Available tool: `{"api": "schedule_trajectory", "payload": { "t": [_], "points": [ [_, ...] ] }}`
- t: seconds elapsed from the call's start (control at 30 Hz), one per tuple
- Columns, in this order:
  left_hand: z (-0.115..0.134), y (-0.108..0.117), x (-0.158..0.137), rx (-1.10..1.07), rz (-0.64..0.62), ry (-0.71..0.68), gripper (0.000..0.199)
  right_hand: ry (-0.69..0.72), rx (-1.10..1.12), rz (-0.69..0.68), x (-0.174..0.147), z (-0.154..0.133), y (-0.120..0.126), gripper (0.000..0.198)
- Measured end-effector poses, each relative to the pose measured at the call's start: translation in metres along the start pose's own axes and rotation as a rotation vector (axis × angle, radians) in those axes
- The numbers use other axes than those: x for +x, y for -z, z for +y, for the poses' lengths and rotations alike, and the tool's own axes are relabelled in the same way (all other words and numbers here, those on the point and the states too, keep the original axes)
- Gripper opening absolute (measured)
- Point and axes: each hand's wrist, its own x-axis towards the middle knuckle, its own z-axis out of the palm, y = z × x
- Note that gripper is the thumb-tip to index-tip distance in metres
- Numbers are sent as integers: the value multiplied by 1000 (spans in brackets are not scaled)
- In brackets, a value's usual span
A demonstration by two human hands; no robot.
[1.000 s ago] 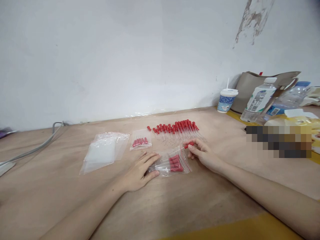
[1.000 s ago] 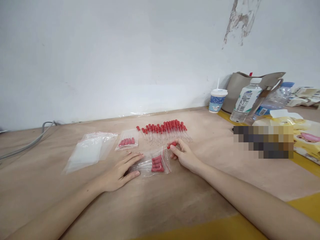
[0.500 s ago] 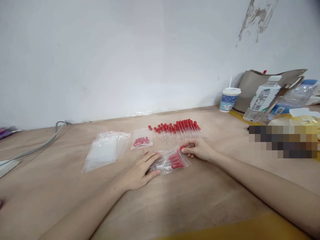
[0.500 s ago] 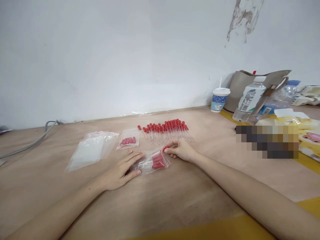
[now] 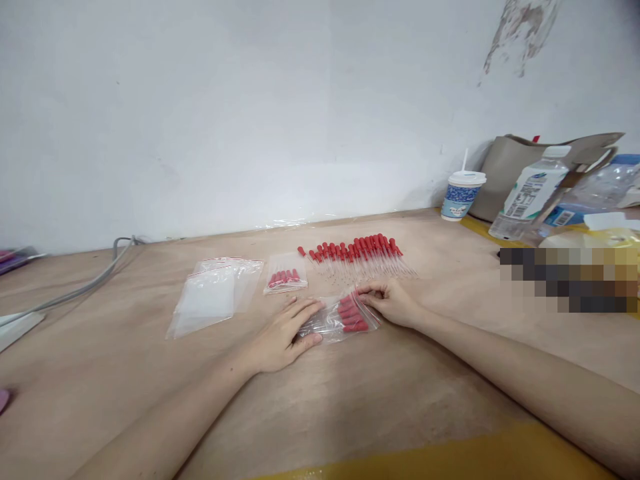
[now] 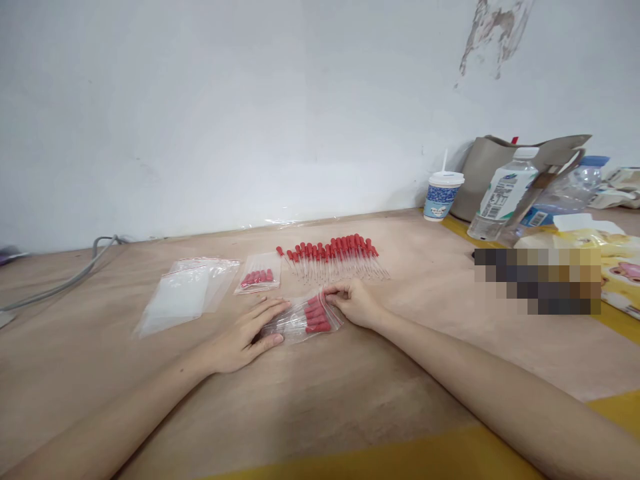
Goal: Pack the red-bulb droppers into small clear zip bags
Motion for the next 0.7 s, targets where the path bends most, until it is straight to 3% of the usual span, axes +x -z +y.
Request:
{"api": "schedule_trajectory", "payload": {
  "t": [0.17,0.33,0.4,0.5,0.6,0.7],
  "points": [
    [1,0,1,-8,14,-10,47,-77,-133,152,-1,2,-3,12],
    [1,1,1,-23,11,16,48,101,-288,64,-5,-1,1,21],
    [1,2,1,-21,-3,34,47,73,-243,24,-7,-2,4,18],
    [-1,3,0,-16,-31,32,46,-35,-96,67,-8,-2,9,15],
    [-2,5,1,-16,-67,5,47,-108,-2,87,-8,-1,11,29],
    [-5,5,2,-13,-71,-16,46,-101,7,-9,-10,-1,10,37]
  ]
}}
